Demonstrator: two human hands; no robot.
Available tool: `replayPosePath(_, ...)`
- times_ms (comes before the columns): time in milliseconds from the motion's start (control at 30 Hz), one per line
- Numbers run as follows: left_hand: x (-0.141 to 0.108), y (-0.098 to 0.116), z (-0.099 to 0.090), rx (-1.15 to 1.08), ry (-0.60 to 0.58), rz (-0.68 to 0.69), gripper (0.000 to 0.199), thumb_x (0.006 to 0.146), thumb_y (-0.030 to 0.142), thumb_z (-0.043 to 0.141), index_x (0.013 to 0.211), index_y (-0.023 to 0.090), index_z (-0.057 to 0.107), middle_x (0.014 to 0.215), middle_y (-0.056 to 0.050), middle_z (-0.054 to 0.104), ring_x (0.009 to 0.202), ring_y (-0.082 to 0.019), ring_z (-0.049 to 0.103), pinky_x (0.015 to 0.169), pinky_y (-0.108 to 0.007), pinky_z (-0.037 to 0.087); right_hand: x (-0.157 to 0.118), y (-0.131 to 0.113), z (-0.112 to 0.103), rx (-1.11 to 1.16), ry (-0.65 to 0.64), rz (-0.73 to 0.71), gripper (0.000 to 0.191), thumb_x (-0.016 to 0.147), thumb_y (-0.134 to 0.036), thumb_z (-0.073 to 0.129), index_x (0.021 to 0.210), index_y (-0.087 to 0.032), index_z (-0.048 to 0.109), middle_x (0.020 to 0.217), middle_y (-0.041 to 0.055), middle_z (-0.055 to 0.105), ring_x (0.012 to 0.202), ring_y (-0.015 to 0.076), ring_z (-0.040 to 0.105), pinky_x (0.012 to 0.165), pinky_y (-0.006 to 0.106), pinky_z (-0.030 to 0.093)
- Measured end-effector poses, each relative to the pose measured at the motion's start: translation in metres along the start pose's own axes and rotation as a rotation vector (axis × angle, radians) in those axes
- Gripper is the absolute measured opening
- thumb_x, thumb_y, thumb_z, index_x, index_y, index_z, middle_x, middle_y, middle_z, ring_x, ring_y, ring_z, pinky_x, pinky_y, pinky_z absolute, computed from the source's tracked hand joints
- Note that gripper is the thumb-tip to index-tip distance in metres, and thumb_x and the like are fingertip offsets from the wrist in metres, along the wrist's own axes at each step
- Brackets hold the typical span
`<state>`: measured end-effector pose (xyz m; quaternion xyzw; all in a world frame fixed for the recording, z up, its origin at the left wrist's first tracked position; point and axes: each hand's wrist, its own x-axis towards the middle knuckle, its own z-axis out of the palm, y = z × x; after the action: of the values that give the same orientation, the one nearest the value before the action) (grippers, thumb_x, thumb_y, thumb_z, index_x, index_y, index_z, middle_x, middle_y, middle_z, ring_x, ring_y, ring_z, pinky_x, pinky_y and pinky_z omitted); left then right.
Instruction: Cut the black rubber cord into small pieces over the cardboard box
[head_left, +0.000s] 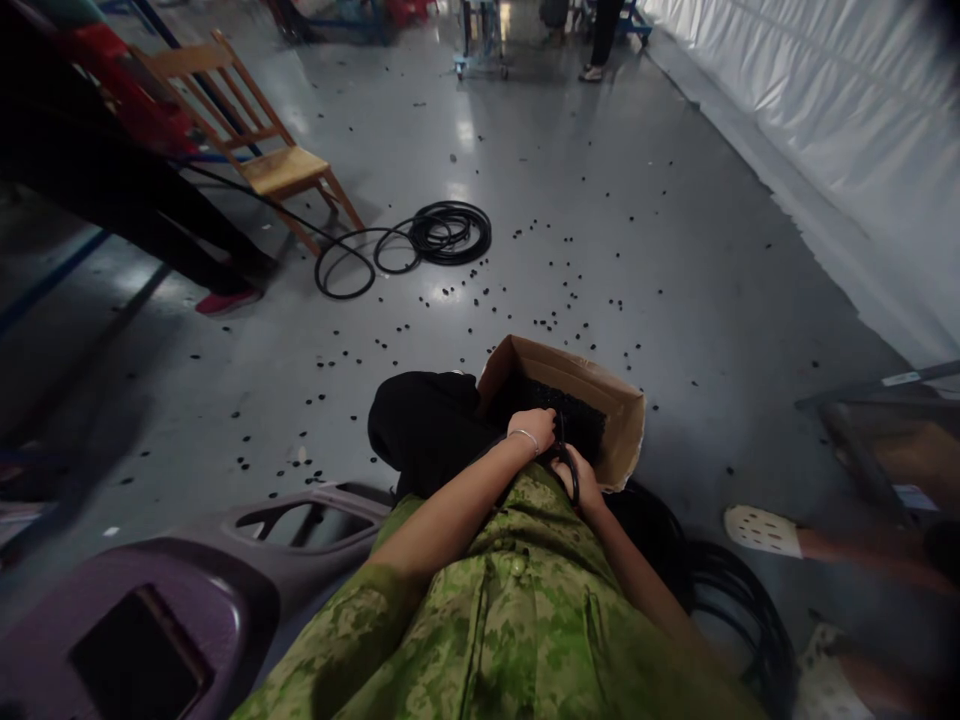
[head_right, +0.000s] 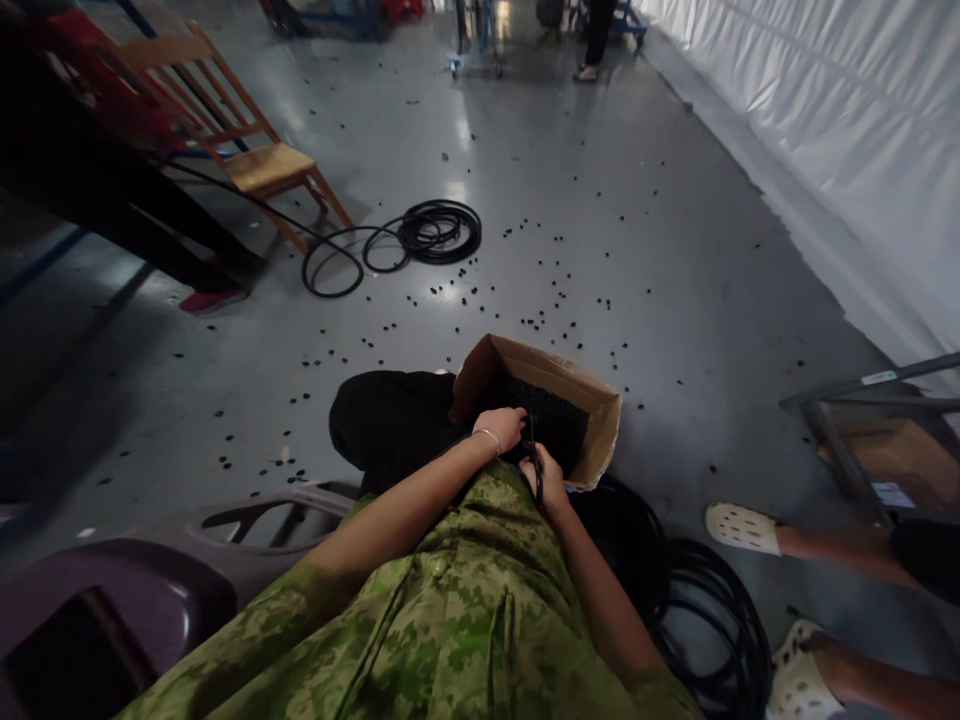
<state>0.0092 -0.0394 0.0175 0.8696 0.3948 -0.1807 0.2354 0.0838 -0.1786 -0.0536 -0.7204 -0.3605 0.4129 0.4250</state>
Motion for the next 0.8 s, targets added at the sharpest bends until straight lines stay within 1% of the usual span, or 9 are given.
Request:
replayPosePath(167,0.000,0.000,0.000,0.003,-0.022,0.003,0.031,0.091,0.029,0.043,0.117,0.024,0.060,0.113,-0.010,0.067,0.101,-0.022,0.065,0.081,-0.032,0.050,0.000,-0.006,-0.001,-0.010,0.013,0.016,0.039,0.074,-0.033,0.052,0.108,-0.018,0.064,0.092,0.0038,0.069,0.089,0.0207,0.062,0.082,0.030,0.046)
replayPosePath(267,0.000,0.000,0.000,0.002,-0.039,0.006,0.032,0.091,0.029,0.044,0.117,0.024,0.060,0.112,-0.011,0.067,0.102,-0.022,0.064,0.083,-0.031,0.050,-0.001,-0.004,-0.001,-0.033,0.020,-0.016,0.038,0.075,-0.033,0.051,0.107,-0.017,0.065,0.095,0.0052,0.070,0.091,0.0217,0.062,0.083,0.031,0.046)
replayPosePath(333,0.000,0.000,0.000,0.012,-0.038,0.006,0.030,0.090,0.028,0.045,0.115,0.023,0.062,0.110,-0.011,0.068,0.102,-0.022,0.064,0.083,-0.030,0.050,-0.001,0.000,0.001,-0.059,0.034,-0.037,0.035,0.074,-0.033,0.051,0.103,-0.017,0.066,0.095,0.0060,0.071,0.093,0.0225,0.063,0.085,0.032,0.046)
replayPosePath(467,0.002,-0.001,0.001,0.035,-0.051,0.010,0.027,0.089,0.028,0.048,0.107,0.020,0.066,0.107,-0.012,0.069,0.100,-0.024,0.065,0.081,-0.032,0.051,-0.003,0.011,0.006,-0.105,0.054,-0.053,0.030,0.075,-0.035,0.050,0.093,-0.018,0.067,0.086,0.0055,0.072,0.083,0.0219,0.065,0.079,0.031,0.048)
replayPosePath(600,0.002,-0.001,0.002,0.037,-0.065,0.001,0.027,0.088,0.029,0.049,0.106,0.019,0.067,0.107,-0.014,0.069,0.101,-0.025,0.065,0.082,-0.033,0.051,-0.002,0.021,0.009,-0.126,0.080,-0.073,0.030,0.074,-0.037,0.050,0.090,-0.019,0.067,0.079,0.0046,0.071,0.074,0.0204,0.064,0.073,0.029,0.049)
replayPosePath(800,0.001,0.000,0.000,0.033,-0.070,-0.029,0.028,0.088,0.030,0.050,0.106,0.018,0.067,0.109,-0.014,0.069,0.102,-0.025,0.065,0.084,-0.032,0.051,-0.002,0.026,0.008,-0.155,0.063,-0.097,0.030,0.074,-0.036,0.050,0.091,-0.019,0.068,0.074,0.0042,0.070,0.073,0.0199,0.064,0.072,0.028,0.049)
